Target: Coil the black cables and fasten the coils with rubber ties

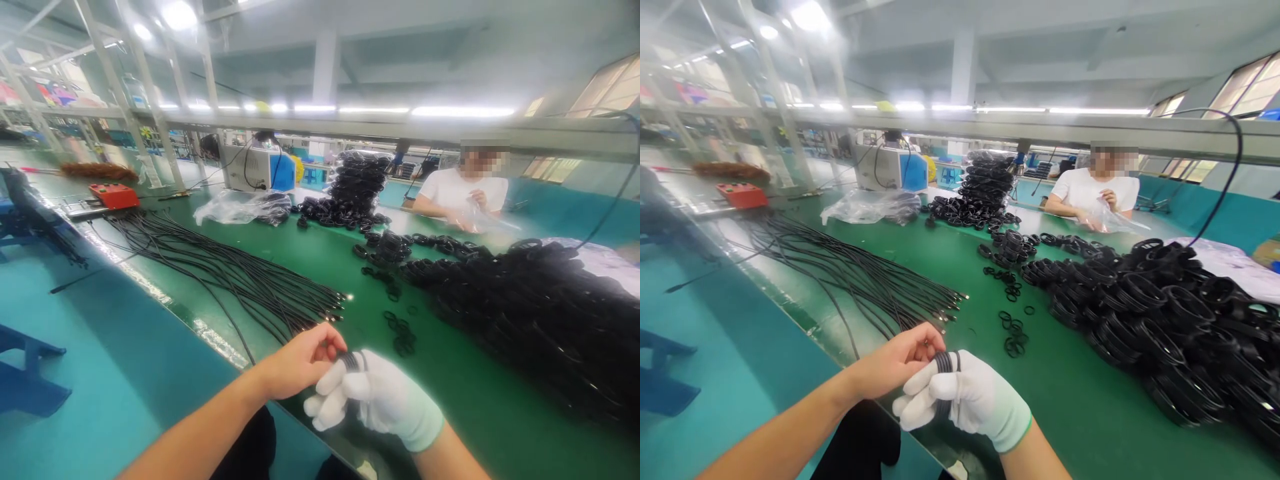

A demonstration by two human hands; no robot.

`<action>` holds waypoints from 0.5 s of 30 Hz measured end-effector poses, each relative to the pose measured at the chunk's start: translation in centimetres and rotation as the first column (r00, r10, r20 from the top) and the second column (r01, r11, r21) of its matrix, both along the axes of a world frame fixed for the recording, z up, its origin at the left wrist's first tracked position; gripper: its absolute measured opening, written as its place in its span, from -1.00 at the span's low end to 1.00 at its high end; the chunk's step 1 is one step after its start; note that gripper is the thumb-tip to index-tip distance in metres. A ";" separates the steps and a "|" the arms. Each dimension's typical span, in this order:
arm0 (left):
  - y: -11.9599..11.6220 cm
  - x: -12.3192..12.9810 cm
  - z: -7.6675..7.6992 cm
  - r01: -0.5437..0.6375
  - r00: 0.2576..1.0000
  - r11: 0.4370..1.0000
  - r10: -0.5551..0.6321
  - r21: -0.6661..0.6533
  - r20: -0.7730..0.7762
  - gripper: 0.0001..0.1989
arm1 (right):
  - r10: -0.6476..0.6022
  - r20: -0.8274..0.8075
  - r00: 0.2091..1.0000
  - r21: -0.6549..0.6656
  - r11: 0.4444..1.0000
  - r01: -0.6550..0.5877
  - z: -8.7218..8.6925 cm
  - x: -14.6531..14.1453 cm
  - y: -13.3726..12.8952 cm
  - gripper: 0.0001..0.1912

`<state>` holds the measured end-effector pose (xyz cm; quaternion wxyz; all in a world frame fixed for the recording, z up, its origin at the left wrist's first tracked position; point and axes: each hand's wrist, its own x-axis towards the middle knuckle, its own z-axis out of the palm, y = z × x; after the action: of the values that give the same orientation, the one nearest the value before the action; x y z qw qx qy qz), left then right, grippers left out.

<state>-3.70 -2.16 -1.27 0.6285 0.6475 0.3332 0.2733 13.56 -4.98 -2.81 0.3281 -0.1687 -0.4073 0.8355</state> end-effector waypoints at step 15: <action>-4.5 2.2 -2.5 -0.485 0.873 0.674 0.412 0.557 0.262 -0.84 | 0.147 0.248 0.958 0.212 0.956 -0.202 2.4 0.6 -1.0 -0.72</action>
<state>-1.50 -6.63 -3.78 0.3186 0.6950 0.3399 0.5477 14.14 -5.96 -0.40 0.2208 -0.1871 -0.5518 0.7821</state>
